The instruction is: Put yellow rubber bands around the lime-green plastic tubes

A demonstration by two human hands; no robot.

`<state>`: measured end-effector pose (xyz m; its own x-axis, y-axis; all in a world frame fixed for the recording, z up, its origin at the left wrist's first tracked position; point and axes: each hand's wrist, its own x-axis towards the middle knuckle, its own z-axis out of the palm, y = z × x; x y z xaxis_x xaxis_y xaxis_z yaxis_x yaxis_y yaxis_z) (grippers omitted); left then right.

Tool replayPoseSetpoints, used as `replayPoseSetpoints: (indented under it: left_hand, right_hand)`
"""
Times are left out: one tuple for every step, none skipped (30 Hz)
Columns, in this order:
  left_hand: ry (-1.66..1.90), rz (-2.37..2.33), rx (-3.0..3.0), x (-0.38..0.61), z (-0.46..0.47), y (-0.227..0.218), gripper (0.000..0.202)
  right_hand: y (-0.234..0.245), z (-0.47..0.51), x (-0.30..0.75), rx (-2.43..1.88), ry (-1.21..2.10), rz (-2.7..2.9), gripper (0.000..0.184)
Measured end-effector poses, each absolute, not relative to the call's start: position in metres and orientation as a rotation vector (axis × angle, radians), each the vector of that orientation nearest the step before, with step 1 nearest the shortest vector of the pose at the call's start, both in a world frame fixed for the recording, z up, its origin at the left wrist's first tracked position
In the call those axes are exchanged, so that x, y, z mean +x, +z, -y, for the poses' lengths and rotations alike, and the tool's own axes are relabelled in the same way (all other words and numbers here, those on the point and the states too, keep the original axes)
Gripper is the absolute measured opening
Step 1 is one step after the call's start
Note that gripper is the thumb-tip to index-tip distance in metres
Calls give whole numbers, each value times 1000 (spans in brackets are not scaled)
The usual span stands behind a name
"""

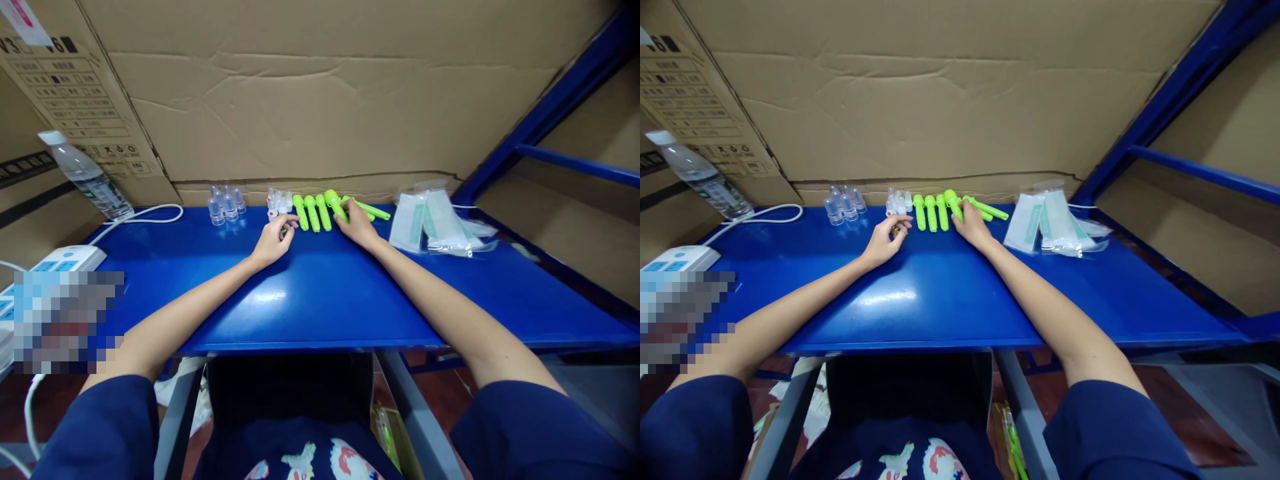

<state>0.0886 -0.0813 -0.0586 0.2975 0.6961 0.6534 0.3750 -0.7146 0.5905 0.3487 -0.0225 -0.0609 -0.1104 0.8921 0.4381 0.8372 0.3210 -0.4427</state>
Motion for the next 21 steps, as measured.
replayPoseSetpoints:
  left_hand:
    - [1381,-968,2246,88,81,-59,28]
    - [1379,-969,2247,88,81,-59,28]
    - [1378,-970,2247,88,81,-58,27]
    - [1377,-971,2247,88,81,-58,27]
    - [1376,-971,2248,88,81,-58,27]
    - [1376,-971,2249,88,81,-58,27]
    - [1377,-969,2250,88,81,-58,27]
    - [1377,-968,2251,88,81,-58,26]
    - [1378,-968,2252,88,82,-58,26]
    - [1379,-967,2254,88,82,-58,26]
    - [1379,-965,2256,88,82,-58,26]
    - [1378,-963,2257,88,82,-58,26]
    - [1376,-962,2258,89,82,-58,26]
    - [1376,-961,2257,89,82,-58,26]
    - [1375,-962,2256,89,82,-58,26]
    - [1375,-965,2254,89,82,-58,26]
    - [1375,-967,2252,88,82,-57,26]
    - [1375,-969,2250,88,82,-57,26]
    - [1373,-969,2250,88,82,-57,26]
    - [1371,-970,2249,88,82,-57,26]
    - [1369,-970,2248,88,82,-57,26]
  right_hand:
    - [-60,23,349,-1526,89,1948,27]
    - [-58,24,349,-1536,68,1946,26]
    - [-57,24,350,-1552,44,1941,26]
    - [-55,25,351,-1573,17,1936,27]
    - [-53,25,353,-1604,-15,1927,28]
    - [-51,25,356,-1640,-50,1917,28]
    - [-50,25,359,-1684,-83,1907,29]
    - [-49,25,362,-1737,-110,1895,31]
    - [-49,25,365,-1800,-130,1882,33]
    - [-48,25,368,-1868,-144,1873,34]
    - [-49,25,371,-1935,-151,1870,36]
    - [-49,25,373,-1996,-153,1873,38]
    - [-49,25,374,-2050,-154,1882,39]
    - [-48,25,375,-2093,-156,1896,41]
    - [-47,25,376,-2129,-159,1909,41]
    - [-46,26,377,-2159,-161,1918,41]
    - [-43,26,377,-2188,-161,1922,40]
    - [-41,26,377,-2218,-157,1921,39]
    - [-38,27,377,-2252,-144,1916,38]
    - [-35,27,377,-2289,-124,1905,38]
    - [-32,27,377,-2325,-102,1891,38]
